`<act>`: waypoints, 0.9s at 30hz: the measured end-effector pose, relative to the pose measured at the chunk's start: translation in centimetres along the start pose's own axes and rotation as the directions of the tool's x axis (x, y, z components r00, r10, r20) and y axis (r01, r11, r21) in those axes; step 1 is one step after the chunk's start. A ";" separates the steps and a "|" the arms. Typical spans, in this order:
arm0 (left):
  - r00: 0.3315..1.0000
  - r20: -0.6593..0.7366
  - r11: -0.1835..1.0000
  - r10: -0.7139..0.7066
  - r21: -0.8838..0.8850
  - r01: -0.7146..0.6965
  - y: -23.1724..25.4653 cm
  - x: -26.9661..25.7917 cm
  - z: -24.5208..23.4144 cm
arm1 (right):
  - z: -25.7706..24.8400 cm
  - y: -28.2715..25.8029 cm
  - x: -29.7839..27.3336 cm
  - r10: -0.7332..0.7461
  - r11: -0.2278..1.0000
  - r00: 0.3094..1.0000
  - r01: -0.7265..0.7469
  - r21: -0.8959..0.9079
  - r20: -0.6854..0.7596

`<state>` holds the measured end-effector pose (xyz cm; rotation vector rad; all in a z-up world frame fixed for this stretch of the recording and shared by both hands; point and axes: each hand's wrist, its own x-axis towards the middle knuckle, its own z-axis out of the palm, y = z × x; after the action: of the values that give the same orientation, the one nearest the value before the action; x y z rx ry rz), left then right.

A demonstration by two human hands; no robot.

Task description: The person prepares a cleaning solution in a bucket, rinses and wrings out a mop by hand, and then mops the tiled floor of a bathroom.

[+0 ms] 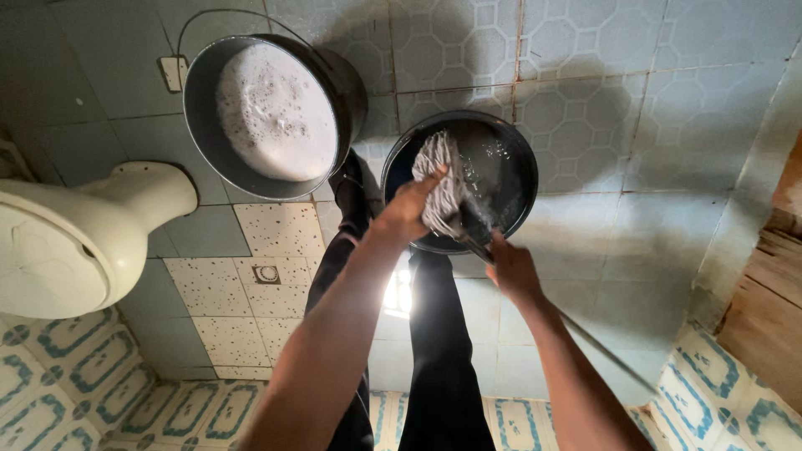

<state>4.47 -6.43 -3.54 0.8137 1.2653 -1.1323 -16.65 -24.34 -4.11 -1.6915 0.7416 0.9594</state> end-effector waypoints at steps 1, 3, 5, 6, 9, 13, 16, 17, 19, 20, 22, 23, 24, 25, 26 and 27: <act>0.997 -0.067 0.998 -0.033 0.043 0.036 -0.2 -1.0 0.8 | 0.2 -1.9 1.1 0.252 0.906 0.965 -0.262 0.332 0.071; 0.997 0.020 0.995 0.072 -0.073 -0.070 -1.4 -2.5 2.0 | 0.2 -5.4 3.9 0.273 0.881 0.950 -0.311 0.356 0.153; 0.995 0.008 0.991 0.099 -0.086 -0.097 -2.4 -3.3 2.8 | -0.5 -8.4 6.4 0.373 0.895 0.926 -0.377 0.239 0.065; 0.997 -0.043 0.997 0.071 -0.039 -0.073 -2.8 -3.6 3.0 | -0.9 -9.8 7.3 0.378 0.828 0.915 -0.402 0.391 0.139; 0.937 -0.302 0.941 0.175 0.331 -0.069 -4.1 -2.9 3.9 | -1.2 -13.8 7.7 0.318 0.573 0.891 -0.453 0.683 0.324; 0.752 -0.402 0.463 0.522 0.874 0.146 -5.3 -1.6 3.0 | -1.9 -15.3 6.2 0.118 0.658 0.944 -0.306 0.688 0.308; 0.492 -0.040 0.083 0.870 0.994 -0.066 -6.0 -1.1 0.9 | -1.3 -14.7 5.1 0.003 0.701 0.955 -0.214 0.680 0.298; 0.630 -0.101 0.302 0.770 0.928 -0.220 -5.8 -0.6 0.7 | -1.3 -14.7 4.7 -0.016 0.685 0.951 -0.213 0.696 0.307; 0.862 -0.074 0.713 0.501 0.600 -0.363 -4.6 0.5 0.7 | -1.8 -15.0 3.9 0.060 0.559 0.923 -0.346 0.753 0.379; 0.922 -0.044 0.825 0.385 0.464 -0.323 -3.9 0.6 0.7 | -2.2 -15.2 3.4 0.092 0.488 0.904 -0.406 0.773 0.417; 0.985 0.076 0.971 0.154 0.175 -0.165 -2.9 0.3 0.7 | -3.5 -15.4 1.1 -0.019 0.427 0.905 -0.377 0.822 0.425; 0.975 0.133 0.983 0.178 0.016 -0.181 -2.3 0.8 1.3 | -4.1 -15.5 0.0 -0.075 0.395 0.905 -0.359 0.846 0.419; 0.961 0.184 0.973 0.208 -0.144 -0.183 -1.8 1.3 1.9 | -4.6 -15.6 -1.0 -0.093 0.337 0.891 -0.392 0.856 0.444; 0.942 0.232 0.939 0.243 -0.300 -0.169 -1.5 1.8 2.5 | -5.0 -15.6 -2.0 -0.111 0.279 0.878 -0.423 0.862 0.466; 0.936 0.194 0.895 0.294 -0.398 -0.199 -1.2 2.2 3.2 | -5.3 -15.6 -2.8 -0.131 0.220 0.864 -0.453 0.864 0.487; 0.929 0.148 0.841 0.339 -0.491 -0.229 -1.2 2.4 3.7 | -5.4 -15.4 -3.4 -0.184 0.196 0.856 -0.450 0.871 0.484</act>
<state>4.25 -10.68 -5.11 0.4685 1.1109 -0.6164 -4.14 -24.77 6.98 -0.1405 0.8638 0.6763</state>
